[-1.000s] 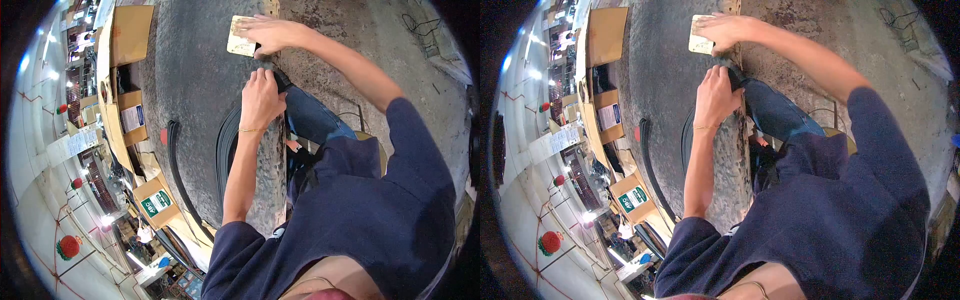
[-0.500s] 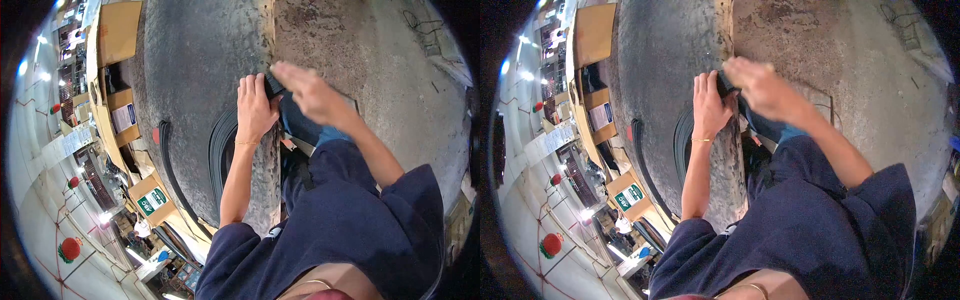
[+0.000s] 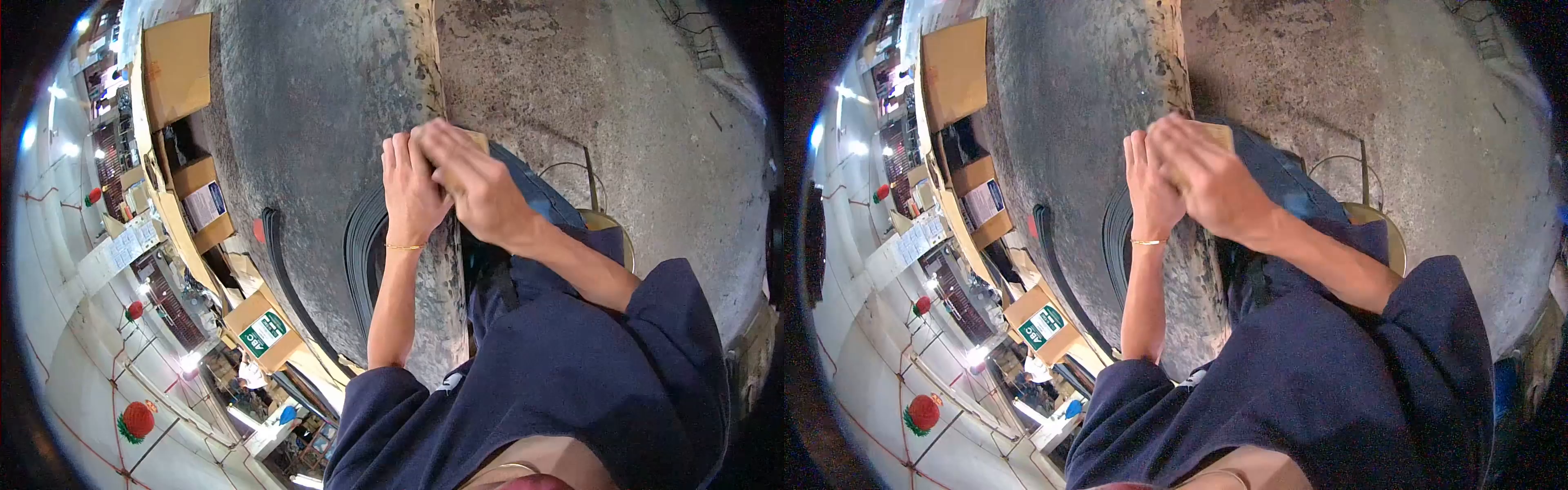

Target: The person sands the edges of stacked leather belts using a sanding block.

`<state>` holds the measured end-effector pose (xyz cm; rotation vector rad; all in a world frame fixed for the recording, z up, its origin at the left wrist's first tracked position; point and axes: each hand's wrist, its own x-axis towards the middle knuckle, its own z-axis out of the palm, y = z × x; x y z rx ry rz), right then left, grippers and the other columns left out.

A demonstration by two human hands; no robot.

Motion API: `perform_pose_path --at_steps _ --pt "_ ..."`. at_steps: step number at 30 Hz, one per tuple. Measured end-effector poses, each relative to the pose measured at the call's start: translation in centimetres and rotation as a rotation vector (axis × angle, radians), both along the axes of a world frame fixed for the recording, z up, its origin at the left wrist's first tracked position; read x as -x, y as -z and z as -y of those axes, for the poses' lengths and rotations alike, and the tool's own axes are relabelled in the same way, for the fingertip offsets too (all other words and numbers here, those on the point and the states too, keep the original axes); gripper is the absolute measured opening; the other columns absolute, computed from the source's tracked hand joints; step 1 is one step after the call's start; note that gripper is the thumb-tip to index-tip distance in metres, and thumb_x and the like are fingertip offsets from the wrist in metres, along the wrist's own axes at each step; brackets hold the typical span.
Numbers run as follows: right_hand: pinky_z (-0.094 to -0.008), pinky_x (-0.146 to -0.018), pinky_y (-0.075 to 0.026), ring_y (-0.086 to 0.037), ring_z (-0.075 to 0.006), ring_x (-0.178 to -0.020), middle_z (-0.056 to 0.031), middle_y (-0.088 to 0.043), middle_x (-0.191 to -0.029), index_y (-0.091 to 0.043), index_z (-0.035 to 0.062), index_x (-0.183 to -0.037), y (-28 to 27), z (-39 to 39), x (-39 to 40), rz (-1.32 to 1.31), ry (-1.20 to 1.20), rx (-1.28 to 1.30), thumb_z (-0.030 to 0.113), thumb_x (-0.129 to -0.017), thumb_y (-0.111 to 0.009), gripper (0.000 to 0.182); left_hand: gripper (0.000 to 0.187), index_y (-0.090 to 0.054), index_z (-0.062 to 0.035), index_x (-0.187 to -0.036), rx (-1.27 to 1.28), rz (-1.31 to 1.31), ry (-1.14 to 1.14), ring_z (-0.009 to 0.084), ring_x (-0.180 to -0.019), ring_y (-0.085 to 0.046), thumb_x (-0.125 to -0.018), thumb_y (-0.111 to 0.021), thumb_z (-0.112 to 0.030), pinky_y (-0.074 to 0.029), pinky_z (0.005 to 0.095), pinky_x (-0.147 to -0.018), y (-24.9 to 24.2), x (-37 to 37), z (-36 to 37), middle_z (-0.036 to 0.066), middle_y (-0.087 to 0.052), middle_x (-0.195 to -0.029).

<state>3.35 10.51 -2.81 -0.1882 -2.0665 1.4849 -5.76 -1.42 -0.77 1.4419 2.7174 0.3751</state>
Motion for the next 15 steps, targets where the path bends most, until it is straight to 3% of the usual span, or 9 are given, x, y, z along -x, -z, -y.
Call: perform_pose_path --at_steps 3,4,7,8,9,12,14,15 --pt "-0.0427 -0.109 -0.049 -0.057 -0.039 -0.131 -0.0263 -0.062 -0.136 -0.059 -0.0092 -0.132 1.7 0.0 0.4 -0.024 0.013 -0.068 0.007 -0.094 -0.066 0.042 0.059 -0.05 0.0078 -0.125 0.007 0.013 -0.052 0.0448 -0.104 -0.049 -0.073 -0.07 -0.011 -0.042 0.0505 -0.094 0.0 -0.3 -0.1 0.024 -0.05 -0.109" --pt "-0.0437 -0.108 -0.05 -0.057 -0.0395 -0.131 -0.026 -0.062 -0.135 -0.06 -0.0091 -0.132 1.6 -0.2 0.6 0.05 0.026 0.154 0.006 -0.094 -0.066 0.042 0.059 -0.05 0.008 -0.126 0.008 -0.02 -0.064 0.0453 -0.102 -0.049 -0.073 -0.068 -0.012 -0.042 0.0512 -0.092 -0.2 -0.4 -0.3 0.024 -0.05 -0.109" --pt "-0.0441 -0.109 -0.05 -0.057 -0.0394 -0.132 -0.0257 -0.063 -0.135 -0.06 -0.0087 -0.132 1.4 0.6 0.3 0.259 0.044 0.337 0.003 -0.093 -0.065 0.041 0.061 -0.049 0.0083 -0.127 -0.005 0.007 -0.078 0.0456 -0.101 -0.049 -0.072 -0.068 -0.012 -0.042 0.0517 -0.092 -0.1 -0.5 -0.3 0.025 -0.05 -0.109" --pt "-0.0442 -0.11 -0.049 -0.056 -0.0395 -0.133 -0.0254 -0.062 -0.136 -0.061 -0.0081 -0.132 1.6 0.6 0.1 0.071 0.081 0.088 0.001 -0.093 -0.064 0.04 0.062 -0.049 0.0086 -0.127 -0.02 -0.021 -0.049 0.0451 -0.1 -0.049 -0.071 -0.069 -0.012 -0.042 0.0517 -0.091 0.5 -0.1 0.1 0.025 -0.051 -0.109" --pt "-0.0451 -0.111 -0.049 -0.056 -0.0404 -0.133 -0.0252 -0.062 -0.137 -0.06 -0.008 -0.133 0.9 0.4 -0.3 0.02 0.02 -0.005 0.003 -0.095 -0.064 0.039 0.064 -0.049 0.0095 -0.127 -0.049 -0.007 -0.009 0.0449 -0.101 -0.049 -0.07 -0.07 -0.012 -0.042 0.0511 -0.091 0.4 0.0 0.0 0.025 -0.051 -0.108" --pt "-0.0432 -0.109 -0.049 -0.06 -0.038 -0.129 -0.0253 -0.063 -0.135 -0.061 -0.008 -0.132 1.9 0.2 -0.1 -0.05 0.017 -0.064 0.003 -0.097 -0.063 0.036 0.063 -0.049 0.0104 -0.127 0.006 -0.018 -0.004 0.0448 -0.1 -0.049 -0.072 -0.069 -0.012 -0.042 0.0506 -0.091 -0.2 -0.2 -0.1 0.025 -0.051 -0.108" --pt "-0.0381 -0.103 -0.051 -0.066 -0.0332 -0.122 -0.0253 -0.068 -0.126 -0.062 -0.0075 -0.13 1.9 0.2 0.3 0.12 0.039 0.464 0.009 -0.102 -0.058 0.033 0.062 -0.048 0.0115 -0.128 0.044 -0.045 -0.039 0.0442 -0.101 -0.049 -0.078 -0.071 -0.014 -0.042 0.0502 -0.091 -0.5 -0.5 -0.4 0.025 -0.05 -0.109" --pt "-0.0381 -0.103 -0.051 -0.066 -0.0332 -0.122 -0.0253 -0.068 -0.126 -0.062 -0.0075 -0.13 2.0 -0.3 0.2 0.115 0.042 0.46 0.009 -0.102 -0.058 0.033 0.062 -0.048 0.0115 -0.128 0.04 -0.049 -0.036 0.0442 -0.101 -0.049 -0.078 -0.071 -0.014 -0.042 0.0502 -0.091 -0.5 -0.6 -0.4 0.025 -0.05 -0.109"
